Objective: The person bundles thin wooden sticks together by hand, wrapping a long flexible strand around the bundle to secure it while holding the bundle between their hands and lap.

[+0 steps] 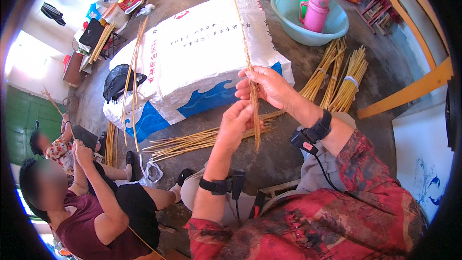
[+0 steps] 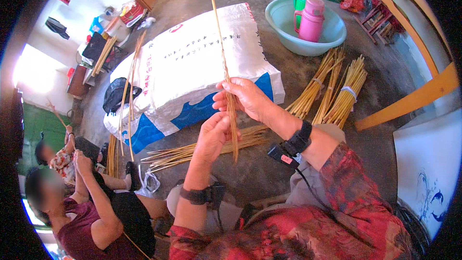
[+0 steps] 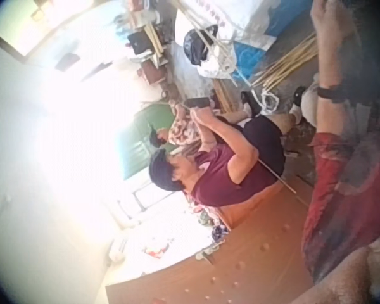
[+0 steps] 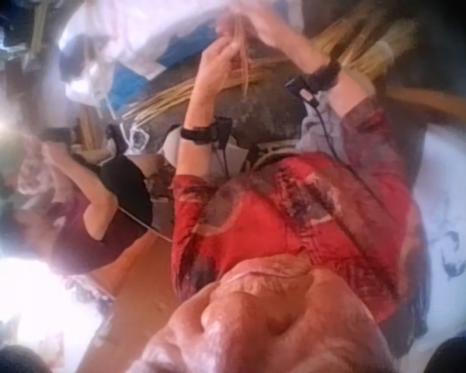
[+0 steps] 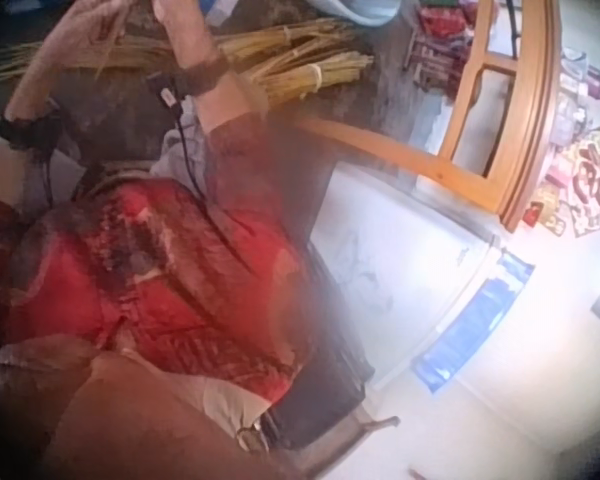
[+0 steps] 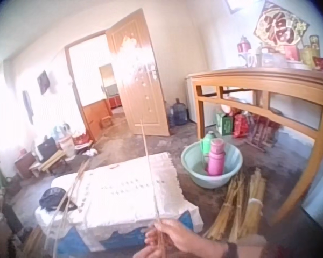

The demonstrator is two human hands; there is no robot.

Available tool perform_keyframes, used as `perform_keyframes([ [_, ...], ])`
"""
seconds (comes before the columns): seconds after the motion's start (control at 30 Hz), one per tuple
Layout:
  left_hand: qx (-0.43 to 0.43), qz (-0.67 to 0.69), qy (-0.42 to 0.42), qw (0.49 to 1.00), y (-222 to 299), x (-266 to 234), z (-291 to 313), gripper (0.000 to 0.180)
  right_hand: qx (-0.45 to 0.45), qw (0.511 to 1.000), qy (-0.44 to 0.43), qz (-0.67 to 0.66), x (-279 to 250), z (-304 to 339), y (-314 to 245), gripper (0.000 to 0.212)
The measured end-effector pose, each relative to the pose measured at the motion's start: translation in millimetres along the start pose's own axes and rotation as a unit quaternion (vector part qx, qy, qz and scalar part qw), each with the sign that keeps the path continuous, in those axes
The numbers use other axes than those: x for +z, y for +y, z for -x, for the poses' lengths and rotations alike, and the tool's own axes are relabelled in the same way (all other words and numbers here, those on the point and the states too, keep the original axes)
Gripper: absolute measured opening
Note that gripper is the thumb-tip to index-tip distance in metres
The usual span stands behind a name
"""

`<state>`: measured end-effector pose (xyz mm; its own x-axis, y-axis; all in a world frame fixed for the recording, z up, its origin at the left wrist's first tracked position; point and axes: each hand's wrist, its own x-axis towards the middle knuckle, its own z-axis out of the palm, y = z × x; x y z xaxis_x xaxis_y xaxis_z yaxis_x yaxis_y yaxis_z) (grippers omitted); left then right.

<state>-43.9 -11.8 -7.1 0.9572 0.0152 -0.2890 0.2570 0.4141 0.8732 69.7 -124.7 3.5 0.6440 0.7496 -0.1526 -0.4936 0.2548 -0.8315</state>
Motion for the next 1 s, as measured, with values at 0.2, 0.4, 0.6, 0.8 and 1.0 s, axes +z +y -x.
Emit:
perform_keyframes([
  [0.2,-0.042,0.138,-0.048,0.988,7.1,1.1,5.3,0.029,-0.027,0.999,0.002,-0.046,-4.9,-1.9,-10.3,0.029],
  [0.4,-0.018,0.007,-0.084,0.996,-4.0,1.7,8.6,0.026,-0.052,0.998,0.024,-0.038,-1.8,-1.2,-13.1,0.031],
  [0.6,-0.006,0.026,-0.082,0.996,-8.4,-0.5,3.7,0.021,-0.047,0.998,0.043,0.018,-4.0,-0.8,-14.2,0.029],
  [0.8,-0.003,0.078,-0.1,0.992,0.3,0.8,8.3,0.023,-0.026,0.996,0.012,0.08,-6.5,-3.6,-13.3,0.028],
  [1.0,-0.013,0.063,-0.096,0.993,-6.7,-2.3,3.9,0.024,-0.028,0.989,0.039,0.138,-5.3,0.7,-14.8,0.024],
])
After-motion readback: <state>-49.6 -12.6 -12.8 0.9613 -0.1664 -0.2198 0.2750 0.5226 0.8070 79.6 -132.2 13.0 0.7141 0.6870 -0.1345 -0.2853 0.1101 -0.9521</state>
